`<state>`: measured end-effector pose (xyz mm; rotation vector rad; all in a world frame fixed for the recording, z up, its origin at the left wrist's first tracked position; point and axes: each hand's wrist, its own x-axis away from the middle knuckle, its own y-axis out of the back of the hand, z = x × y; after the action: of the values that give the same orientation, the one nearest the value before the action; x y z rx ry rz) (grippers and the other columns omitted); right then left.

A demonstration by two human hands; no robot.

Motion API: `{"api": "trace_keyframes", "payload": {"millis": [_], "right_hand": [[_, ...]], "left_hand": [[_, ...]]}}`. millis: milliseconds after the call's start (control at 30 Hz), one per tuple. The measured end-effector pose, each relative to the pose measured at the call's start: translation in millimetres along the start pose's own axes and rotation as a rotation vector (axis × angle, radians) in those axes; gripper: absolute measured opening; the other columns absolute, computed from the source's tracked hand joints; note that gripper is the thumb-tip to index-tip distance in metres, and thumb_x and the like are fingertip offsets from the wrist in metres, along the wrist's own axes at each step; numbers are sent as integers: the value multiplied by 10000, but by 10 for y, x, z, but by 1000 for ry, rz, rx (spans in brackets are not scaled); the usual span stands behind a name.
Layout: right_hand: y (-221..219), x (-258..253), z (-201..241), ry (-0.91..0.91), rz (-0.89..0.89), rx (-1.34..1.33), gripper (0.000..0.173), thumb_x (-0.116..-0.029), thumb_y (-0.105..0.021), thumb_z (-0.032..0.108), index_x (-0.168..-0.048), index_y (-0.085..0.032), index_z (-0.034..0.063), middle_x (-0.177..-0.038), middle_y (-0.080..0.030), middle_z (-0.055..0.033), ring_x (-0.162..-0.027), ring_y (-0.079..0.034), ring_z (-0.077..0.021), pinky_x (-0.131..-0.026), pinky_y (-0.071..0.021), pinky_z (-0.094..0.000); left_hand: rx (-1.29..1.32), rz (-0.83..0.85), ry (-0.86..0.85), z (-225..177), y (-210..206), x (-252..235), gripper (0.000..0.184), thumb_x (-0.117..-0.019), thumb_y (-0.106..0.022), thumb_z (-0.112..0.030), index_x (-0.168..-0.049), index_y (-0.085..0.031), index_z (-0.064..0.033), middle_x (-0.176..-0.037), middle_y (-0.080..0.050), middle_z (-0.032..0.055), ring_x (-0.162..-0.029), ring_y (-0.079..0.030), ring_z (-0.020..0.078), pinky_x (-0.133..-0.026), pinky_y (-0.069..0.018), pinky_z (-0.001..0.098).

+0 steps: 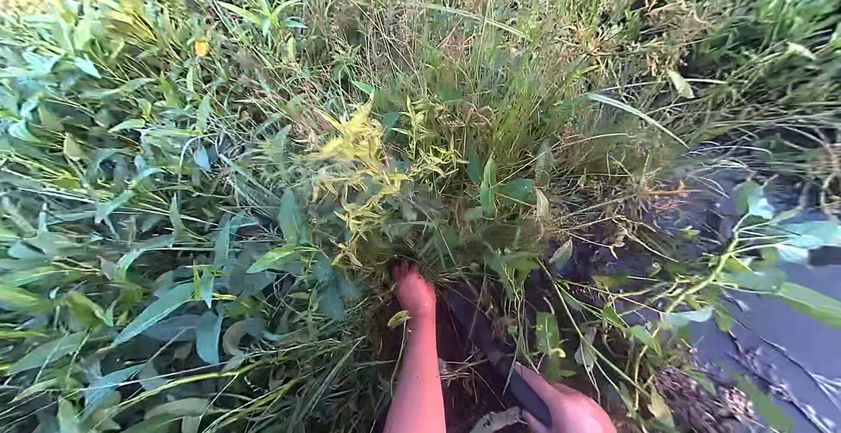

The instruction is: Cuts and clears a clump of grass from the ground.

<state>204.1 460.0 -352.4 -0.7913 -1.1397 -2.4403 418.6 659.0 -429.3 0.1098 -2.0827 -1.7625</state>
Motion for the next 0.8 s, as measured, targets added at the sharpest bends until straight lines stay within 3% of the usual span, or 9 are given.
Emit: {"api": "trace_keyframes", "payload": {"millis": [133, 233, 367, 567, 667, 800], "right_hand": [[-29, -334, 133, 7, 48, 35, 645, -905, -730, 295, -1519, -530, 309, -1192, -733, -166, -1075, -710, -385, -927, -547, -594], [-35, -437, 134, 19, 44, 53, 633, -900, -722, 300, -1507, -545, 314, -1181, -738, -163, -1060, -716, -384, -908, -557, -593], [59, -777, 314, -37, 134, 82, 647, -925, -684, 286, -1536, -485, 357, -1214, -717, -178, -1130, -680, -405, -953, -524, -616], [6, -602, 285, -28, 184, 42, 670, -924, -699, 302, -1551, -469, 356, -1180, -724, -204, -1093, -691, -425, -932, -525, -633], [28, -786, 427, -10, 177, 70, 650, -936, -677, 292, -1548, -471, 357, -1178, -724, -200, -1101, -686, -431, -927, -525, -643], [8, -1001, 739, -5, 199, 77, 664, -945, -657, 263, -1567, -439, 341, -1286, -683, -186, -1176, -655, -418, -969, -512, -634]], "left_hand": [[189, 20, 76, 79, 103, -31, 427, -884, -729, -37, -1303, -661, 10, -1334, -647, 242, -1264, -619, 367, -1094, -475, 505], [223, 56, 126, 115, 146, -51, 455, -906, -735, -76, -1334, -624, 30, -1272, -678, 247, -1228, -645, 362, -1082, -485, 503], [356, -11, 114, 186, 45, -91, 402, -929, -737, -106, -1288, -647, 53, -1219, -691, 271, -1193, -655, 384, -1070, -481, 531], [464, 18, 162, 255, 82, -118, 474, -948, -705, -60, -1352, -545, 129, -1322, -619, 311, -1291, -586, 368, -1134, -433, 464], [434, 67, 158, 256, 111, -177, 473, -981, -672, -100, -1393, -536, 89, -1337, -622, 286, -1300, -585, 347, -1134, -430, 462], [480, 95, 117, 279, 116, -183, 432, -1018, -641, -135, -1388, -552, 70, -1338, -626, 279, -1308, -578, 351, -1139, -422, 473]]}}
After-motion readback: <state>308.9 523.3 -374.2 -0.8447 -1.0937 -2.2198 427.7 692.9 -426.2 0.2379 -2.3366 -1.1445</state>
